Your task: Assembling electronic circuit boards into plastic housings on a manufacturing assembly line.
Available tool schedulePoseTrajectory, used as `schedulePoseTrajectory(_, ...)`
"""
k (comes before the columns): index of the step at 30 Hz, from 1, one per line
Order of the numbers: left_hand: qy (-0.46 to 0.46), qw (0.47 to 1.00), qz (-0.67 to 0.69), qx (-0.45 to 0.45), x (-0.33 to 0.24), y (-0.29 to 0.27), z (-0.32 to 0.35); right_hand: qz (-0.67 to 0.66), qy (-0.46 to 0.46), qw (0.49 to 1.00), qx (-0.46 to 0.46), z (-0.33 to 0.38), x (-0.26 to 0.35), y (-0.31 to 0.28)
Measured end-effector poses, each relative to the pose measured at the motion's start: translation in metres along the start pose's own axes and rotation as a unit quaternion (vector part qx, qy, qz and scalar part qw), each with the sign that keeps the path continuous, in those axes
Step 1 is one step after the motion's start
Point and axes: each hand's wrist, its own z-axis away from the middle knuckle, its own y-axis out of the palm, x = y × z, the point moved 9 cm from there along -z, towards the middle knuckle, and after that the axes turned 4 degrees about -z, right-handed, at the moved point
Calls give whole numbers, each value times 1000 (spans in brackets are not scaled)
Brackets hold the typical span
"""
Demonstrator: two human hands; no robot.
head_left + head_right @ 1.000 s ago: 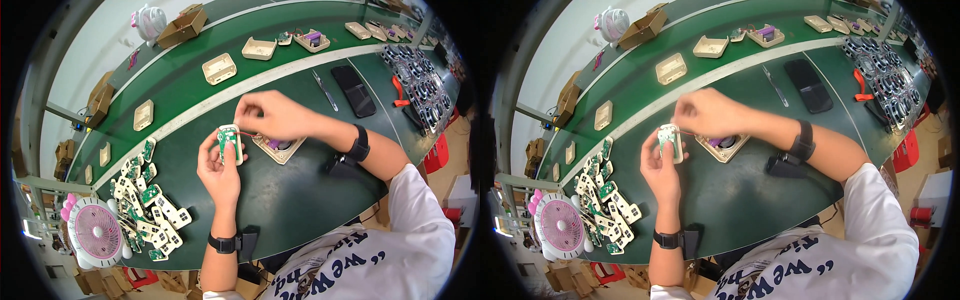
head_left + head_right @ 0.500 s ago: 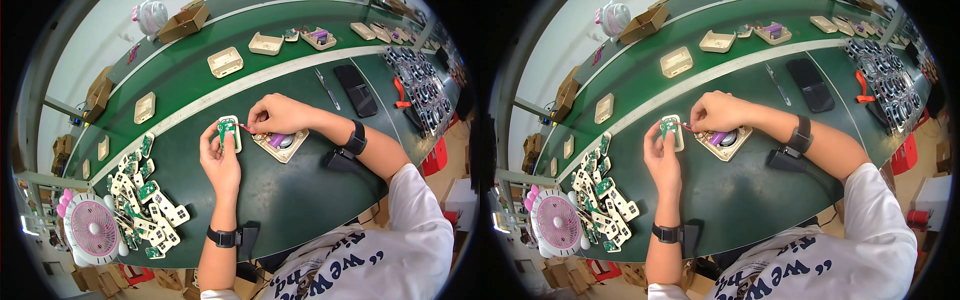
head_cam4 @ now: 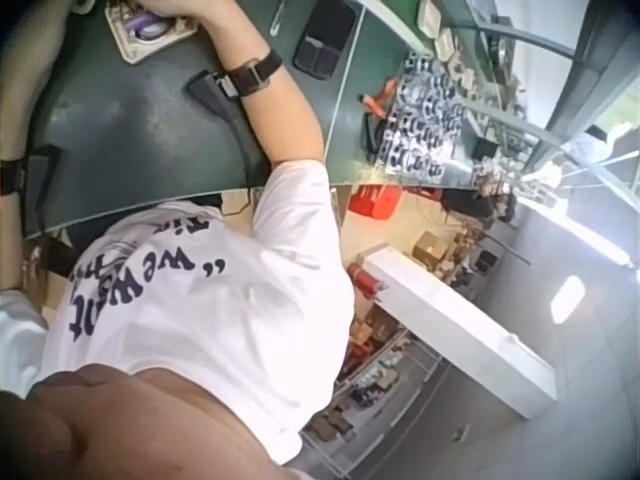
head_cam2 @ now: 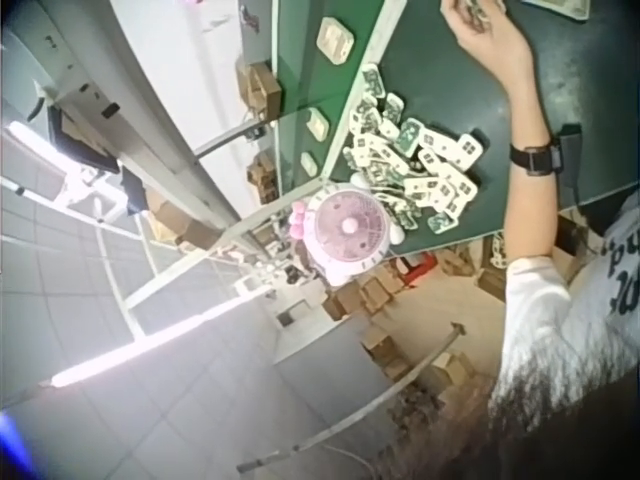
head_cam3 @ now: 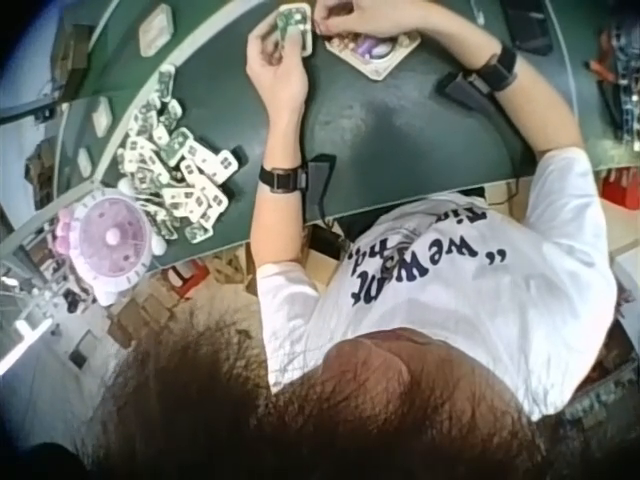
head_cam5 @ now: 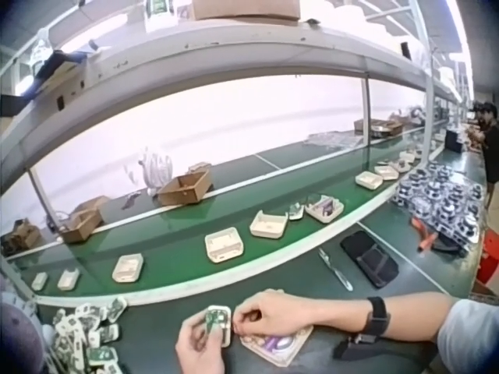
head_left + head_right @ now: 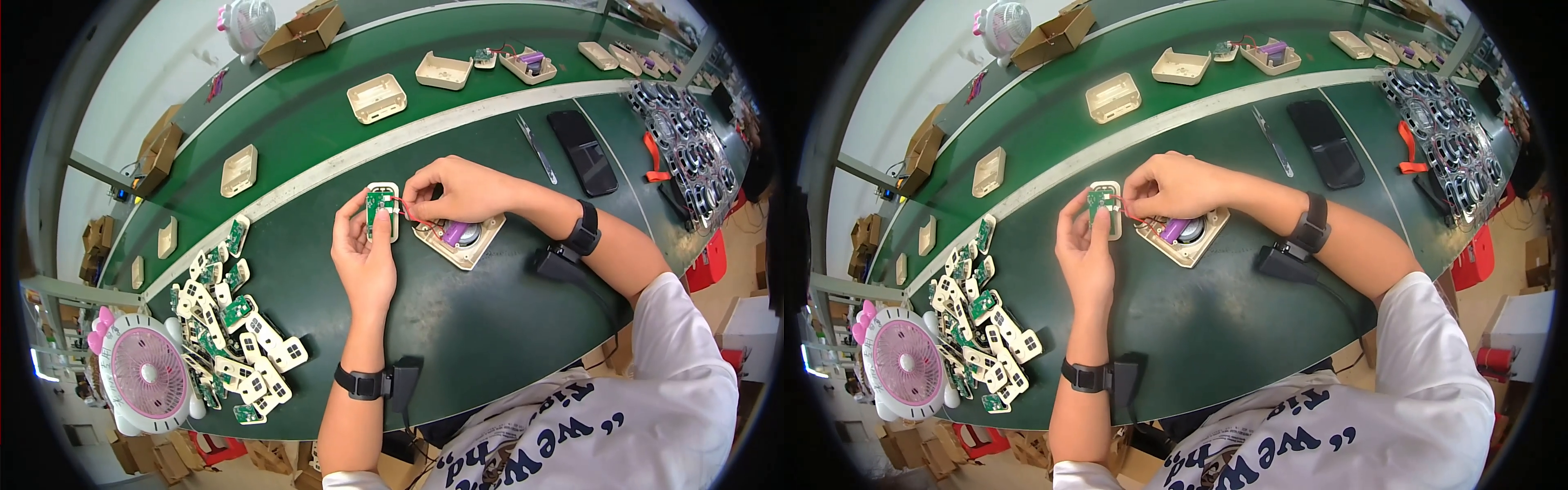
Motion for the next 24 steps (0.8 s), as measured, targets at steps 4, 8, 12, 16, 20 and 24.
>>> schedulePoseTrajectory(4,-1,1000,-1,4,-2,-1,0,9,-12,1000,1,1,4,-1)
schedulePoseTrajectory(8,-4,1000,-11,12,-3,2,1,5,0,1000,5,1,-1,-1)
schedulePoseTrajectory(12,-1,1000,-16,11,-2,1,1,17,-2,1000,-1,1,1,0)
schedulePoseTrajectory(16,3,1000,-8,20,-5,3,3,32,16,999,6,2,0,1)
schedulePoseTrajectory(20,2,1000,-12,26,-4,4,1,42,-3,999,-15,1,-5,-2)
schedulePoseTrajectory(24,1,999,-24,25,-3,2,2,31,5,999,-15,0,-7,-1)
